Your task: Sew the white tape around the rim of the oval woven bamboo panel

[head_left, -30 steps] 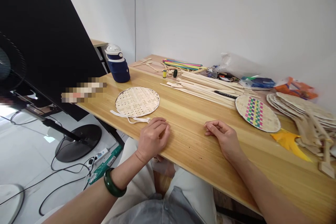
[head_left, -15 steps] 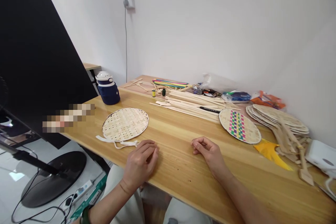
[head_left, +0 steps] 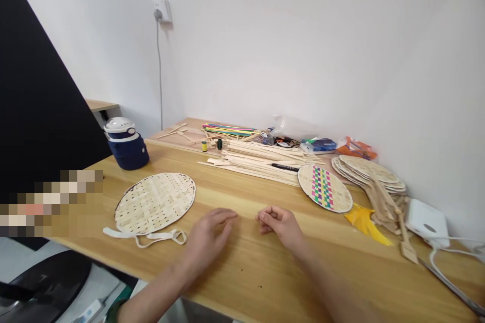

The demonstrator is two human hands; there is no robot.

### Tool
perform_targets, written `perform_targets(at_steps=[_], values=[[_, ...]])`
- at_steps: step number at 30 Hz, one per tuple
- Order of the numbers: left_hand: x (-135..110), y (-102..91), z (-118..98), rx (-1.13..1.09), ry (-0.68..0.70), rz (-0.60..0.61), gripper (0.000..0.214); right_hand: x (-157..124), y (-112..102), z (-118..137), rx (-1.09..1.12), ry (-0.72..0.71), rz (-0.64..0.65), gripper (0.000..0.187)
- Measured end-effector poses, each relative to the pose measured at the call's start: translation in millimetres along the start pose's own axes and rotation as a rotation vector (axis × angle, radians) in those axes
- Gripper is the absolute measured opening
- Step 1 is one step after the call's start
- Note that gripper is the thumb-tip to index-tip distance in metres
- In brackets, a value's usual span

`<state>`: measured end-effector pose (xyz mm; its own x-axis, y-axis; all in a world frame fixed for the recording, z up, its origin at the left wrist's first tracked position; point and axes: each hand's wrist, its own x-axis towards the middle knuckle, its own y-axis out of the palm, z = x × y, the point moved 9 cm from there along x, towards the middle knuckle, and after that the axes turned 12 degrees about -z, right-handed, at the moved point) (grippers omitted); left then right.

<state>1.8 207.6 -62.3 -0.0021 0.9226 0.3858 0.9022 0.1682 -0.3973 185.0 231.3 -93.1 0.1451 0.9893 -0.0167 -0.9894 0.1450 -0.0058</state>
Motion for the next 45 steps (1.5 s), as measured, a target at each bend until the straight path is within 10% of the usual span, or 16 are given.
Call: perform_targets(at_steps=[2,11,28,37,42,45], values=[[16.6,25.2,15.3,-0.260,-0.297,0.028,0.024,10.5,4.6,5.4,0.005,-0.031,-0.027,0.037],[56.2,98.5,34.2,-0.528,-0.593,0.201,0.035,42.8,-15.2,3.2,0.039,-0.183,-0.192,0.029],[45.2,98.3,22.9,-0.546,-0.649,0.330,0.013,37.0,-8.5,4.5,0.103,-0.147,-0.068,0.014],[53.2,96.3,31.0,-0.586,-0.671,0.254,0.017,46.9,-27.4,-10.1,0.059,0.096,-0.164,0.034],[52.7,95.6,36.9,-0.668,-0.720,0.208,0.024,57.2,-63.7,69.7,-0.159,-0.008,-0.203,0.026],[53.2,93.7,35.8,-0.692,-0.700,0.201,0.026,16.7,-104.9,175.0,-0.367,-0.683,-0.825,0.008]])
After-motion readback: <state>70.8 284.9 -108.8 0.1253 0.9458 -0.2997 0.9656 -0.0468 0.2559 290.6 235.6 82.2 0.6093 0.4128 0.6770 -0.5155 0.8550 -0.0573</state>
